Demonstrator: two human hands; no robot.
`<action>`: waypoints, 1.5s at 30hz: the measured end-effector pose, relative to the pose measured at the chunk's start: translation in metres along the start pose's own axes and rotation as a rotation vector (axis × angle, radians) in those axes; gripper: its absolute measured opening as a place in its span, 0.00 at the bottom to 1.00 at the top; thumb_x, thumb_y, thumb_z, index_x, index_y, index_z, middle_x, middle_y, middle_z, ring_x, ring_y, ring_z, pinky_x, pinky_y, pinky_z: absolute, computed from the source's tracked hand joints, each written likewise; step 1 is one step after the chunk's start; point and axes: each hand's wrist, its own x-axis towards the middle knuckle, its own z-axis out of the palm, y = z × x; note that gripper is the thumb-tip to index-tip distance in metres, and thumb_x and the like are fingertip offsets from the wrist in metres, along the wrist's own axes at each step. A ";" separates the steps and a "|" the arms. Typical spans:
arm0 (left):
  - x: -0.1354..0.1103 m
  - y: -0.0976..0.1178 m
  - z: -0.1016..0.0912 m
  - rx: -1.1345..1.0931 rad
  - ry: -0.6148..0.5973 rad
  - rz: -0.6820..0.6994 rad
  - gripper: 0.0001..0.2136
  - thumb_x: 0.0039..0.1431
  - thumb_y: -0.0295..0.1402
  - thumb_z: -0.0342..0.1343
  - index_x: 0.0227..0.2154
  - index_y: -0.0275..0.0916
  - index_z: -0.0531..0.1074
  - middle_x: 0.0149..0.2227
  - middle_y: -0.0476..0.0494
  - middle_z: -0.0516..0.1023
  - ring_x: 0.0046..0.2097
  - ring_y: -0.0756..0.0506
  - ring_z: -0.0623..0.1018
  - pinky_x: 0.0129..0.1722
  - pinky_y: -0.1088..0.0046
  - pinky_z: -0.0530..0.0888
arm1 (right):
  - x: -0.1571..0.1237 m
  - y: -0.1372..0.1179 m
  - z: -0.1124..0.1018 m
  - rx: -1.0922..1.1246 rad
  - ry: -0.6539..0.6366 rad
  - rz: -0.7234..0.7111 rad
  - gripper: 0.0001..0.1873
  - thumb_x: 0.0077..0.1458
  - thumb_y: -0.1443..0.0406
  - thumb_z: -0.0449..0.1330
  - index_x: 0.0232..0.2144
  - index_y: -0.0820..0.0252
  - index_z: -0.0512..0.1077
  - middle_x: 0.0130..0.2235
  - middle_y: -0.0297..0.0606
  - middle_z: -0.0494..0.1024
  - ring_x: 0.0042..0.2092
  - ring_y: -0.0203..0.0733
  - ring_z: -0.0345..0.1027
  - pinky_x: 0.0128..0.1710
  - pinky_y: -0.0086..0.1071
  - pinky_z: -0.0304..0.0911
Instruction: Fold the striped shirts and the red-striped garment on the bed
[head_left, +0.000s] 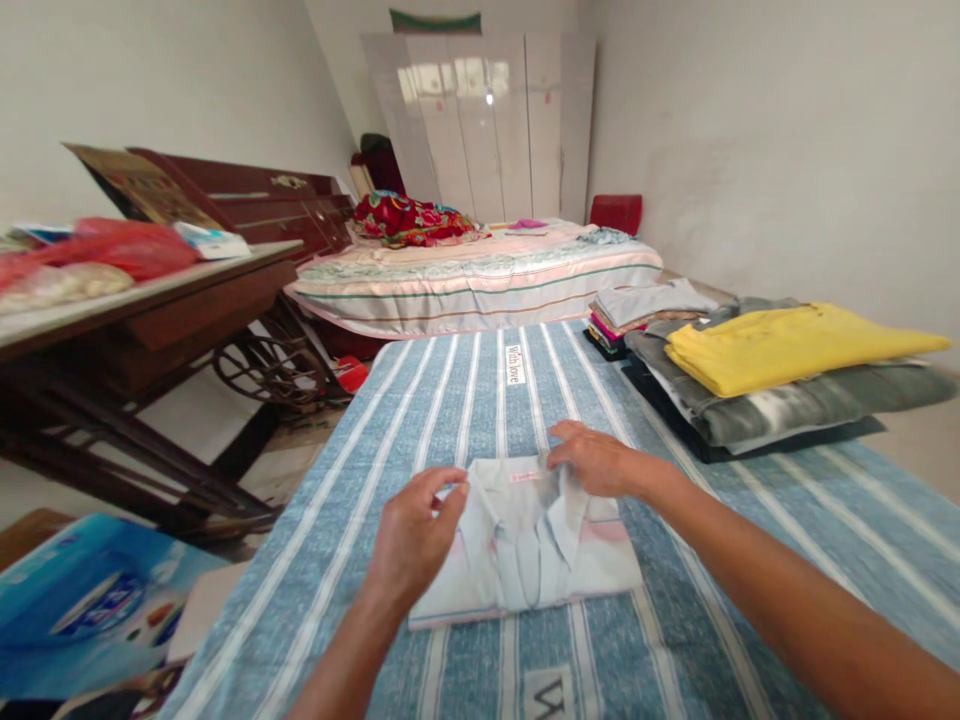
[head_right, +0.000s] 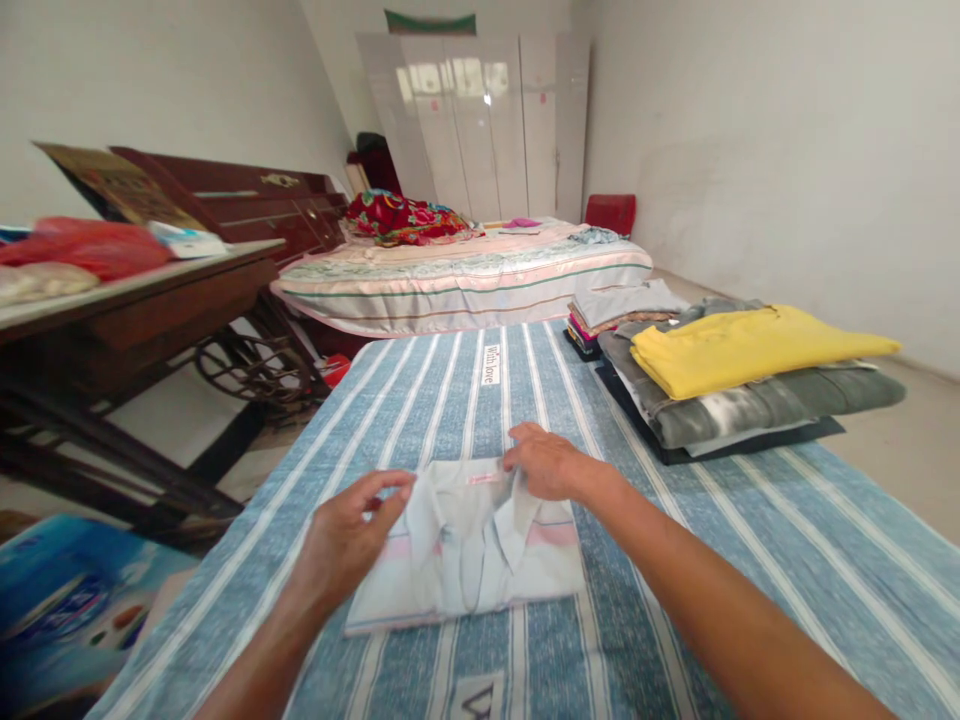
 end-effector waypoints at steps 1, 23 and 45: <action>-0.007 0.018 0.003 0.015 -0.052 0.039 0.11 0.54 0.39 0.48 0.33 0.43 0.73 0.35 0.50 0.79 0.30 0.48 0.75 0.33 0.73 0.71 | 0.002 0.001 0.001 0.005 -0.006 -0.002 0.24 0.39 0.80 0.54 0.37 0.57 0.76 0.47 0.44 0.68 0.54 0.49 0.59 0.48 0.39 0.59; -0.014 0.074 0.072 0.265 -0.360 -0.080 0.11 0.56 0.25 0.48 0.40 0.37 0.70 0.37 0.40 0.77 0.41 0.42 0.76 0.38 0.70 0.66 | 0.013 0.020 0.010 0.087 0.007 -0.109 0.13 0.35 0.78 0.51 0.20 0.61 0.72 0.30 0.36 0.69 0.37 0.38 0.63 0.34 0.26 0.56; -0.014 0.061 0.074 0.140 -0.353 -0.084 0.08 0.55 0.24 0.47 0.34 0.39 0.70 0.28 0.45 0.75 0.35 0.45 0.76 0.32 0.74 0.65 | 0.016 0.016 -0.011 0.091 -0.221 -0.060 0.10 0.33 0.75 0.55 0.20 0.62 0.75 0.30 0.37 0.77 0.33 0.39 0.68 0.33 0.26 0.60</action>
